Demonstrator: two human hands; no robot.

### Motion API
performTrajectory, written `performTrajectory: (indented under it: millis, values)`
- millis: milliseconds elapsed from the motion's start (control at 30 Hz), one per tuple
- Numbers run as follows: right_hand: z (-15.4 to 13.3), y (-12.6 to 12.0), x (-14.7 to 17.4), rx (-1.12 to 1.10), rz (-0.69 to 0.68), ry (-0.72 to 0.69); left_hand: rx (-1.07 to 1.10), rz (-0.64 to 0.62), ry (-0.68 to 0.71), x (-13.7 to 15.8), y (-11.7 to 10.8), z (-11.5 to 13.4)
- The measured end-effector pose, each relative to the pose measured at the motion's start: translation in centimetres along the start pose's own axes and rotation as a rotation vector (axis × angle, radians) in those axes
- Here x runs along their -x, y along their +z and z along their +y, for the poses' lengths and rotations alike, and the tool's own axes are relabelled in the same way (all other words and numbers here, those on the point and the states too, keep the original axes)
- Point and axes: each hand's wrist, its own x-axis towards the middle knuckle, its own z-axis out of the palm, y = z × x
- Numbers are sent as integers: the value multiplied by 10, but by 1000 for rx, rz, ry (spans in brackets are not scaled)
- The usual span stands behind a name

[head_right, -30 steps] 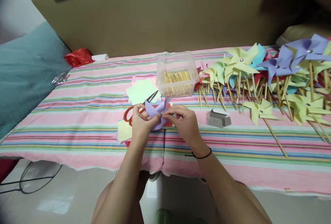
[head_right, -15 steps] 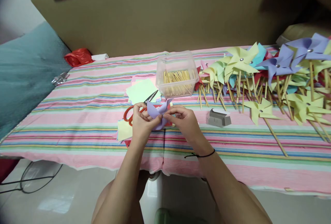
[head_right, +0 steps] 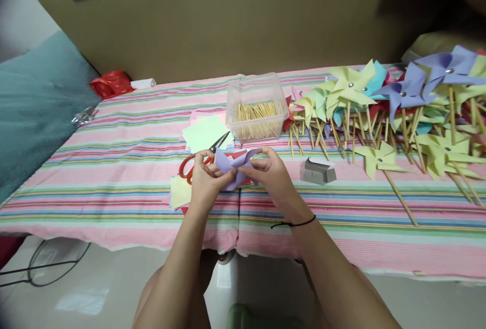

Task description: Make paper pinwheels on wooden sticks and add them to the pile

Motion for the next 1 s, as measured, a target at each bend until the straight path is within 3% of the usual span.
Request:
performTrajectory:
  millis: [1000]
  values:
    - [3,-1,-1,-2,48,-11,-8,8,-29,-1,-4,-1]
